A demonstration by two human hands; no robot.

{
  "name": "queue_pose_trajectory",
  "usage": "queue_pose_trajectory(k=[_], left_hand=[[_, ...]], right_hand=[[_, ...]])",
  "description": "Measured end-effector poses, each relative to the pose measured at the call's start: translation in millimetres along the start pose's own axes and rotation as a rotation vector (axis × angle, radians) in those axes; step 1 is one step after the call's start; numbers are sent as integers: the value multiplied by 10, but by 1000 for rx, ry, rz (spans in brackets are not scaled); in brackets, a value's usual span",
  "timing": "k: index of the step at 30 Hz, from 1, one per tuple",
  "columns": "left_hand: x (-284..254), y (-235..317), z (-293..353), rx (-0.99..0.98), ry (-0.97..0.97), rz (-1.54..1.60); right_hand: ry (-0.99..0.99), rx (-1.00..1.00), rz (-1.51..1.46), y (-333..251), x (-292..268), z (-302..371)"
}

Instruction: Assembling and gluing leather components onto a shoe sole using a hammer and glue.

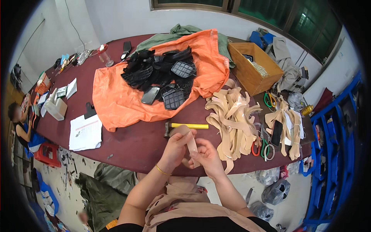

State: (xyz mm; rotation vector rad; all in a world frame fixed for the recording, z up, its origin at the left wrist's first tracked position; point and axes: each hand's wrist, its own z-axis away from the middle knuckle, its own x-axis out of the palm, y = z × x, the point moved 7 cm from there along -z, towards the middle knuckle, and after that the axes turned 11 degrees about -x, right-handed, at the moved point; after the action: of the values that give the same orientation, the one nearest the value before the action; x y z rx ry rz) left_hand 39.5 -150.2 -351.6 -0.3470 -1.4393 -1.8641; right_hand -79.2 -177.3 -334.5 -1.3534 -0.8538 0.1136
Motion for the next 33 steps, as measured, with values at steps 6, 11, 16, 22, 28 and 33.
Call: queue_pose_trajectory(k=[6,11,16,22,28,33], left_hand=[[-104,92,-43,-208,-92,197],[-71,288,26,-205,-269,565],[316,312,79,-115,-310,756],[-468,586,-702,292,105,-905],[-636,954,-1323,1084,439,-1894],[-866,1032,-1463,580,569,-1827]], right_hand=[[-185,447,258,240,-3,95],[25,-366,1567,-23,-515,221],[-548,275,-172,595,363,272],[349,-682,96,-587,-423,-330],[440,-772,388,-1060,-710,249],[499,-631,60,-1079,-826,398]])
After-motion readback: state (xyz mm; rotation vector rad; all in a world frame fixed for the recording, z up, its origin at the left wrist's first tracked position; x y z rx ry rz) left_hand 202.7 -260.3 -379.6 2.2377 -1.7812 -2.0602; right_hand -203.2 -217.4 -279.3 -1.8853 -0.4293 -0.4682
